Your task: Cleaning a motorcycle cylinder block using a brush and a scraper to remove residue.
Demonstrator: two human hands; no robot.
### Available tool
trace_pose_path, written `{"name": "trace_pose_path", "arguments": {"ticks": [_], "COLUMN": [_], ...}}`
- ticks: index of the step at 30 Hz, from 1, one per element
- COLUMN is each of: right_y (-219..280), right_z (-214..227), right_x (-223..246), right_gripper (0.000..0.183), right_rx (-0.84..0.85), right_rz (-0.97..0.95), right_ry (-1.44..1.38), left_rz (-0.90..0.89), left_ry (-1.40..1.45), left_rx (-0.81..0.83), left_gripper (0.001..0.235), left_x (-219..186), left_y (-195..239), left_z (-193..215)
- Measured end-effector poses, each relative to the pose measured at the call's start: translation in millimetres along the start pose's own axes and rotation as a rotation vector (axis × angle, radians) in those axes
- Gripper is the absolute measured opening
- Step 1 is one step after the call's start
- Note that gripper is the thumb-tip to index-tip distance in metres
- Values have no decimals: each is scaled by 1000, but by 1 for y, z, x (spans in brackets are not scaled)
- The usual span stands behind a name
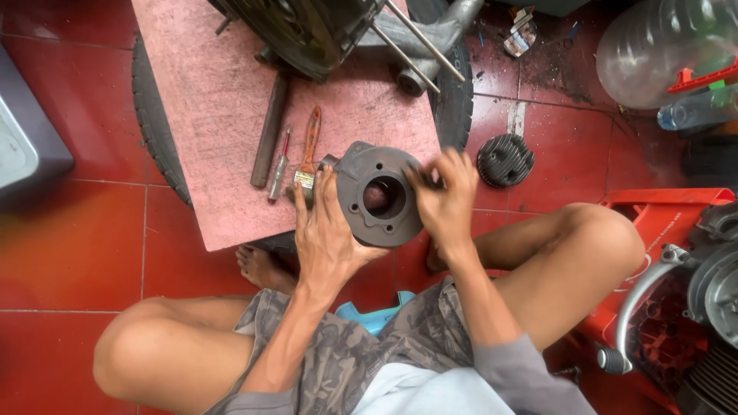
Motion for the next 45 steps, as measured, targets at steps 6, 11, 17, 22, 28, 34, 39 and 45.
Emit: {"name": "trace_pose_path", "arguments": {"ticks": [6, 11, 17, 22, 28, 34, 39, 45], "right_y": [9, -22, -65, -48, -50, -75, -49, -14], "right_z": [6, -7, -38, -4, -17, -42, -8, 10], "right_x": [-13, -20, -2, -2, 2, 27, -1, -25], "right_gripper": [31, 29, 25, 28, 29, 26, 32, 28], "right_rx": [63, 201, 332, 330, 234, 333, 296, 247], "right_rz": [-7, 179, 503, 385, 283, 500, 403, 255], "right_ry": [-22, 36, -38, -144, 5, -135, -59, -5], "left_rz": [6, -32, -69, -73, -40, -73, -57, -51], "left_ry": [20, 23, -48, -76, -6, -44, -33, 25], "left_rx": [-21, -16, -67, -51, -10, -52, -48, -44], "left_gripper": [139, 139, 140, 141, 143, 142, 141, 139], "left_x": [-5, -9, -4, -4, -1, 2, 0, 1], "left_y": [-2, -4, -1, -4, -5, -3, -2, -3], "left_z": [3, 7, 2, 6, 0, -1, 3, 2]}}
Point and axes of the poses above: each hand's wrist, its own y-axis away from the middle knuckle, its own z-axis out of the back of the hand, x = y × z, the point moved 3 cm from there along -y, towards the middle knuckle, and after that the axes turned 13 degrees about y, right-handed, at the moved point
